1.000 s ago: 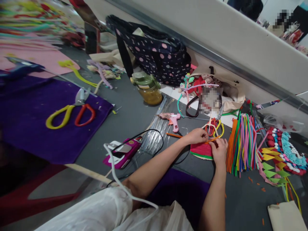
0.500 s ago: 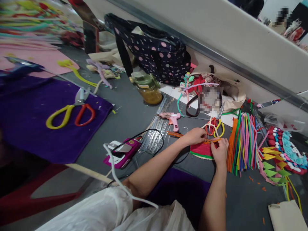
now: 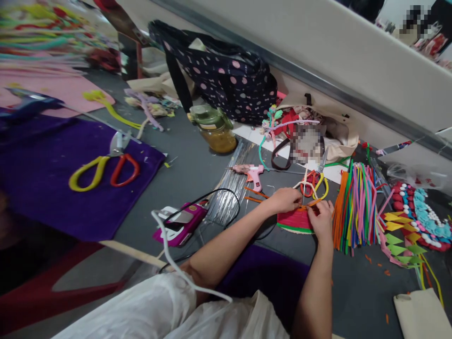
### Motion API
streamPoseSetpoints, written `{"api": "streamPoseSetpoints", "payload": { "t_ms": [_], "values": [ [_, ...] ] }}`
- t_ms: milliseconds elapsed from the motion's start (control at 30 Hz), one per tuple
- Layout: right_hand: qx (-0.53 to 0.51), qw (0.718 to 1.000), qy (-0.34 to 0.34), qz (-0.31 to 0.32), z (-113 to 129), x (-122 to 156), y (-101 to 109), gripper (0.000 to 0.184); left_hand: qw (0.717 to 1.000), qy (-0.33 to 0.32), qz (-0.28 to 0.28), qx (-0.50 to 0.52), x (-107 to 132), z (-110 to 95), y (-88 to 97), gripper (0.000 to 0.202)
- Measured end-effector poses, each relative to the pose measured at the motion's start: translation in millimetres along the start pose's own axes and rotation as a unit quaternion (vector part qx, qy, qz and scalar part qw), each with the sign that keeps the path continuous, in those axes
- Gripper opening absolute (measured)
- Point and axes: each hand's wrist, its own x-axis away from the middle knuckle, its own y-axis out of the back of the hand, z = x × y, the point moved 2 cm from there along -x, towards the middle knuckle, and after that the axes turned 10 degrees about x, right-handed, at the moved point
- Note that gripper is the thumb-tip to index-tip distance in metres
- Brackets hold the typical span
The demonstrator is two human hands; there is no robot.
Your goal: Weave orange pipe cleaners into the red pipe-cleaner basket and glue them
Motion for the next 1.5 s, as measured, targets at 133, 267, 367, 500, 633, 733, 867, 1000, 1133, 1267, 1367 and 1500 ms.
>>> {"api": "streamPoseSetpoints", "payload": {
  "t_ms": [133, 267, 367, 500, 633, 733, 867, 1000, 1133, 1267, 1367, 1500],
  "values": [
    [-0.020, 1.000, -0.009, -0.007, 0, 0, 0, 0.016, 1.000, -0.002, -0.013, -0.019, 5, -5, 3.0, 0.018],
    [-0.037, 0.999, -0.007, -0.008, 3, 1, 0, 0.013, 0.999, -0.004, -0.012, -0.046, 10, -12, 4.4, 0.018],
    [-0.042, 0.999, -0.006, -0.005, 5, 1, 0, 0.011, 0.998, -0.005, -0.018, -0.054, 12, -14, 3.1, 0.018],
    [-0.051, 0.999, -0.001, 0.008, 6, 1, -1, 0.010, 0.998, -0.009, -0.029, -0.051, 13, -11, -2.1, 0.018],
    [-0.059, 0.998, -0.005, 0.018, 3, 1, -1, 0.009, 0.999, -0.015, -0.028, -0.042, 15, -9, -7.7, 0.026],
    [-0.055, 0.998, -0.012, 0.026, 0, 2, -1, 0.008, 0.998, -0.032, -0.022, -0.049, 18, -11, -12.9, 0.035],
    [-0.049, 0.998, -0.007, 0.045, -3, 4, -2, 0.009, 0.997, -0.023, -0.032, -0.072, 22, -12, -20.6, 0.028],
    [-0.056, 0.997, 0.003, 0.061, -6, 7, -2, 0.007, 0.997, -0.021, -0.032, -0.074, 23, -10, -24.8, 0.024],
    [-0.064, 0.996, 0.008, 0.056, -5, 6, -1, 0.006, 0.996, -0.019, -0.028, -0.078, 24, -11, -25.4, 0.022],
    [-0.064, 0.997, 0.022, 0.046, 0, 5, 0, 0.006, 0.996, -0.012, -0.036, -0.082, 26, -16, -27.1, 0.018],
    [-0.053, 0.997, 0.042, 0.047, 6, 5, 1, 0.008, 0.996, -0.006, -0.041, -0.081, 26, -19, -30.6, 0.017],
    [-0.034, 0.995, 0.066, 0.059, 13, 5, 3, 0.012, 0.997, 0.017, -0.046, -0.067, 25, -19, -33.0, 0.017]
  ]
}}
